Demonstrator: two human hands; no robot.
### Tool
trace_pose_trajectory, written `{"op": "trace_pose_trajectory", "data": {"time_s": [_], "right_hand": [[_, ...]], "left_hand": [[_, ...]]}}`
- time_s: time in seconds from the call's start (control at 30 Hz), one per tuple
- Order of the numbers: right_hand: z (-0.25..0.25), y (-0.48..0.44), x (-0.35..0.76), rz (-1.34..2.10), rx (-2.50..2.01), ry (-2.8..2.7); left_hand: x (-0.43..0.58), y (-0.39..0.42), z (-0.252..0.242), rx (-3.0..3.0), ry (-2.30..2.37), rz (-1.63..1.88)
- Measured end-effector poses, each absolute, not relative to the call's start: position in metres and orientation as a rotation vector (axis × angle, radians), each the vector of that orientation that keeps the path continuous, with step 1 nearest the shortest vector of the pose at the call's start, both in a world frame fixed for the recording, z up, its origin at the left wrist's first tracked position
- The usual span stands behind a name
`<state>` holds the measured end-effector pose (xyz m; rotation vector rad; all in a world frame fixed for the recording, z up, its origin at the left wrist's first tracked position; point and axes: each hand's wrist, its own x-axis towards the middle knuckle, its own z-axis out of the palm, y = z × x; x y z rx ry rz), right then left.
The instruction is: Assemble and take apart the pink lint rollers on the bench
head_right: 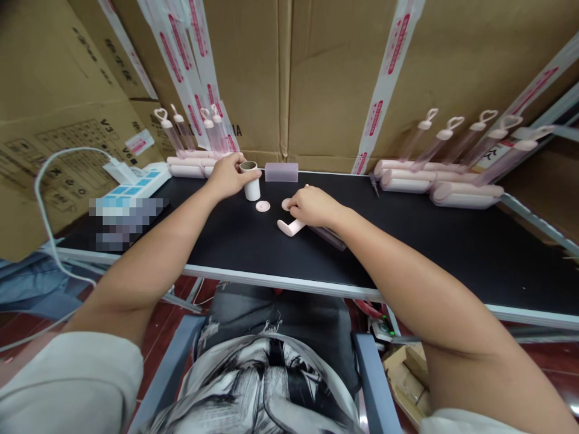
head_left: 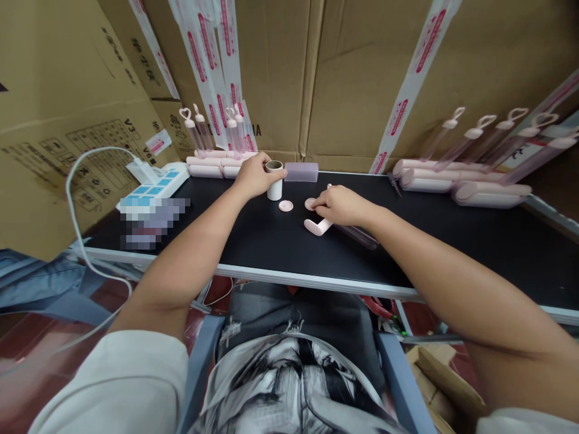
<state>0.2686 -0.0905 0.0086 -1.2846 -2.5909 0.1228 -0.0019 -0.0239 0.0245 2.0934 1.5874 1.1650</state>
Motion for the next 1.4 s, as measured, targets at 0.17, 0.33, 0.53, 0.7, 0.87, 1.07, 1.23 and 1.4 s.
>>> {"op": "trace_pose_trajectory", "data": {"time_s": [0.17, 0.33, 0.53, 0.7, 0.87, 1.07, 1.23, 1.4], "right_hand": [[0.023, -0.1, 0.279, 0.141, -1.275, -2.367], [0.043, -0.109, 0.308, 0.263, -1.629, -2.363], [0.048, -0.118, 0.32, 0.565, -1.766, -2.793], [0.046, -0.124, 0.306, 0.544, -1.579, -2.811], [0.047, -0.123, 0.301, 0.328, -1.106, -2.443], [0.039, -0.12, 0.298, 0.247, -1.016, -2.254], [0.037, -0.121, 0.299, 0.456, -0.972, -2.327], [0.046, -0.127, 0.301, 0.349, -0.999, -2.337]], "left_hand": [[-0.001, -0.027, 0.027, 2.095, 1.592, 1.151], [-0.004, -0.028, 0.028, 2.105, 1.594, 1.076], [0.003, -0.047, 0.039, 2.195, 1.518, 1.457], [0.027, -0.083, 0.048, 2.305, 1.31, 1.358], [0.045, -0.096, 0.037, 2.073, 1.058, 0.818], [0.043, -0.1, 0.035, 1.53, 0.533, 0.567], [0.042, -0.104, 0.032, 1.369, 0.352, 0.502], [0.051, -0.11, 0.036, 1.459, 0.377, 0.674]]}}
